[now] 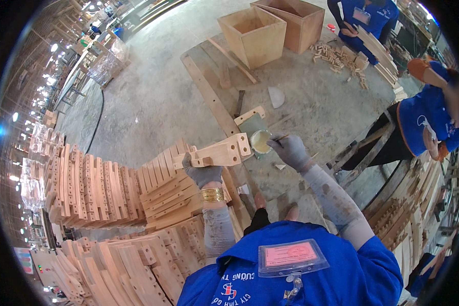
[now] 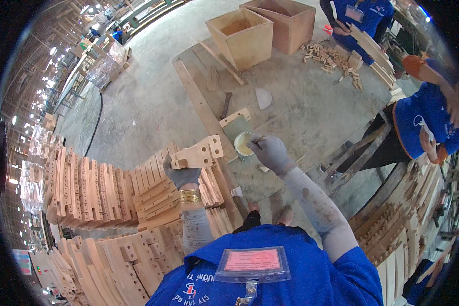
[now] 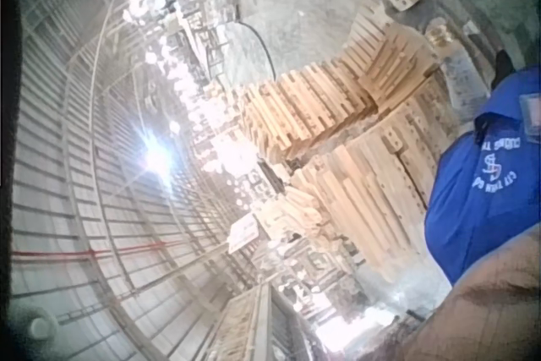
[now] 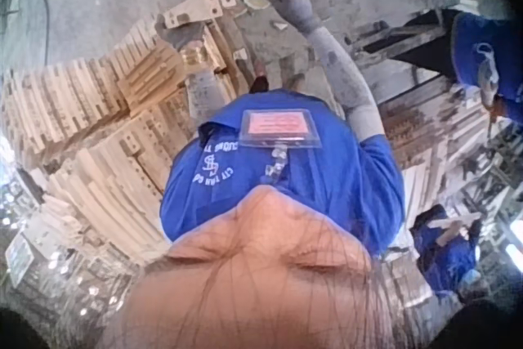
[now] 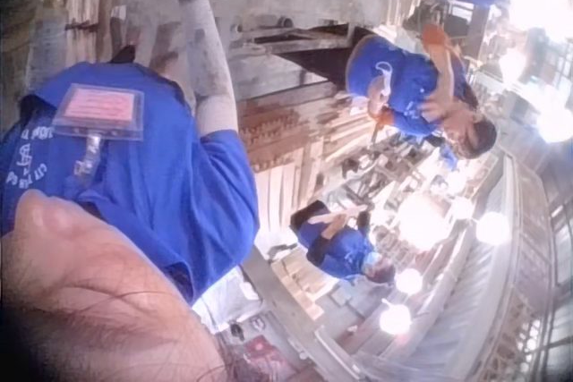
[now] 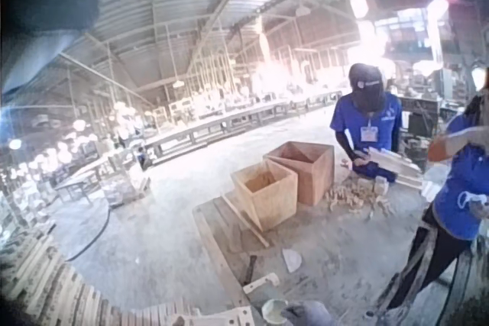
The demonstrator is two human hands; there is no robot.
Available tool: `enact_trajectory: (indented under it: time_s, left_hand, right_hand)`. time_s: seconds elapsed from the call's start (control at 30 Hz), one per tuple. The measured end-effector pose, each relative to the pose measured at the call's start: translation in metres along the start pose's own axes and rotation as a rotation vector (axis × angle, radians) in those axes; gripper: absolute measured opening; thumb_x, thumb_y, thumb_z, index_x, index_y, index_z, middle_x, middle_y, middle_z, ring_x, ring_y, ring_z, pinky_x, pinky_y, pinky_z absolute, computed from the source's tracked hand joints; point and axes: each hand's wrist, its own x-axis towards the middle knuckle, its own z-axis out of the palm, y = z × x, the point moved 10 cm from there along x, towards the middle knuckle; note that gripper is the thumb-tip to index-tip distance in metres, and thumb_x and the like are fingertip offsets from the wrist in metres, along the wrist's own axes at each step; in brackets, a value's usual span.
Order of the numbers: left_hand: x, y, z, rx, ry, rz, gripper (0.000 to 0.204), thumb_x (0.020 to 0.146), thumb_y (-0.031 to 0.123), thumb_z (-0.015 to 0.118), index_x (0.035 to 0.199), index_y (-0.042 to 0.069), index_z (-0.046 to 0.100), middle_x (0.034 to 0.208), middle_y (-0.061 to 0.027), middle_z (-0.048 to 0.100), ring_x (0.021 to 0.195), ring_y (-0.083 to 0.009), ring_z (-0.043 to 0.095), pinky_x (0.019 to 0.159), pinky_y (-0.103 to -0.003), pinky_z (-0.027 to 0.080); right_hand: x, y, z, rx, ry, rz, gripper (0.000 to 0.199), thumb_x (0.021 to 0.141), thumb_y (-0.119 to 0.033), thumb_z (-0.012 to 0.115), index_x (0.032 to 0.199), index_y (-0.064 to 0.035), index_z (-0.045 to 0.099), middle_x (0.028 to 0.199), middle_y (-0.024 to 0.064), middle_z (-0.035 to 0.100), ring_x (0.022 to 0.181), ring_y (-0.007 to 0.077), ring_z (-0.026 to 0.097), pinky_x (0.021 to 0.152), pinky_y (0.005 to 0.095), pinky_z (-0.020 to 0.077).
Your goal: The person applies a yellowish liquid to the pre-drilled holes of small wooden blocks using a thin stick. They pick up blocks from a stack, dip the stick into a container, and carefully fill the holes before placing the blocks onto a workbench. Other workers are visible in the background handling similar wooden pieces.
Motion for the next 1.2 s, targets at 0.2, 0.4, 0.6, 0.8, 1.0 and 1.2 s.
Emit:
enact_trajectory:
  time_s: [0.2,0.4,0.6,0.8,1.0,1.2]
  left_hand:
    - [0.009,0.003,-0.013,-0.019,-0.003,0.004,0.047,0.072,0.035,0.059,0.110,0.008,0.055,0.095,-0.0127,0.061,0.091,-0.0294,0.059,0.084,-0.050,0.048]
    - [0.026,0.007,-0.030,-0.052,0.036,-0.027,0.045,0.076,0.039,0.054,0.110,0.010,0.051,0.107,-0.0130,0.054,0.105,-0.0348,0.052,0.092,-0.055,0.042]
    - [0.035,-0.013,-0.022,0.009,0.085,-0.064,0.040,0.075,0.039,0.055,0.106,0.014,0.051,0.104,-0.0089,0.053,0.103,-0.0325,0.051,0.089,-0.056,0.042]
    - [0.048,-0.018,-0.016,0.125,0.070,0.025,0.041,0.073,0.041,0.057,0.101,0.010,0.054,0.100,-0.0120,0.055,0.102,-0.0339,0.051,0.091,-0.054,0.040]
    - [0.043,-0.042,0.014,0.119,-0.026,-0.047,0.034,0.074,0.039,0.058,0.094,0.012,0.052,0.096,-0.0080,0.054,0.097,-0.0296,0.052,0.087,-0.050,0.043]
    - [0.019,-0.058,0.048,0.095,-0.034,-0.065,0.035,0.074,0.039,0.059,0.094,0.011,0.053,0.097,-0.0093,0.054,0.095,-0.0304,0.052,0.087,-0.048,0.044]
  right_hand:
    - [-0.003,0.032,0.042,-0.134,-0.198,0.109,0.020,0.083,-0.028,0.061,0.086,-0.0095,0.066,0.082,0.0112,0.065,0.071,0.0316,0.061,0.061,0.0397,0.0482]
    - [-0.015,0.015,0.027,0.125,-0.167,0.066,0.018,0.083,-0.025,0.062,0.090,-0.0082,0.066,0.084,0.0126,0.065,0.072,0.0295,0.063,0.064,0.0351,0.0497]
    - [-0.027,0.037,-0.013,0.709,0.134,0.348,0.016,0.088,-0.014,0.061,0.093,0.0009,0.063,0.079,0.0081,0.067,0.069,0.0124,0.062,0.062,0.0245,0.0488]
    - [-0.025,-0.040,-0.092,0.961,0.252,0.256,0.012,0.089,-0.009,0.058,0.096,0.0008,0.060,0.083,0.0054,0.064,0.074,0.0084,0.059,0.065,0.0226,0.0481]
    - [-0.029,-0.076,-0.111,0.967,0.210,0.170,0.011,0.088,-0.005,0.058,0.097,0.0012,0.060,0.084,0.0054,0.064,0.075,0.0082,0.058,0.066,0.0218,0.0478]
    - [-0.032,-0.084,-0.120,0.854,0.189,0.094,0.011,0.086,-0.006,0.062,0.094,0.0004,0.061,0.081,0.0039,0.063,0.071,0.0063,0.057,0.061,0.0209,0.0454]
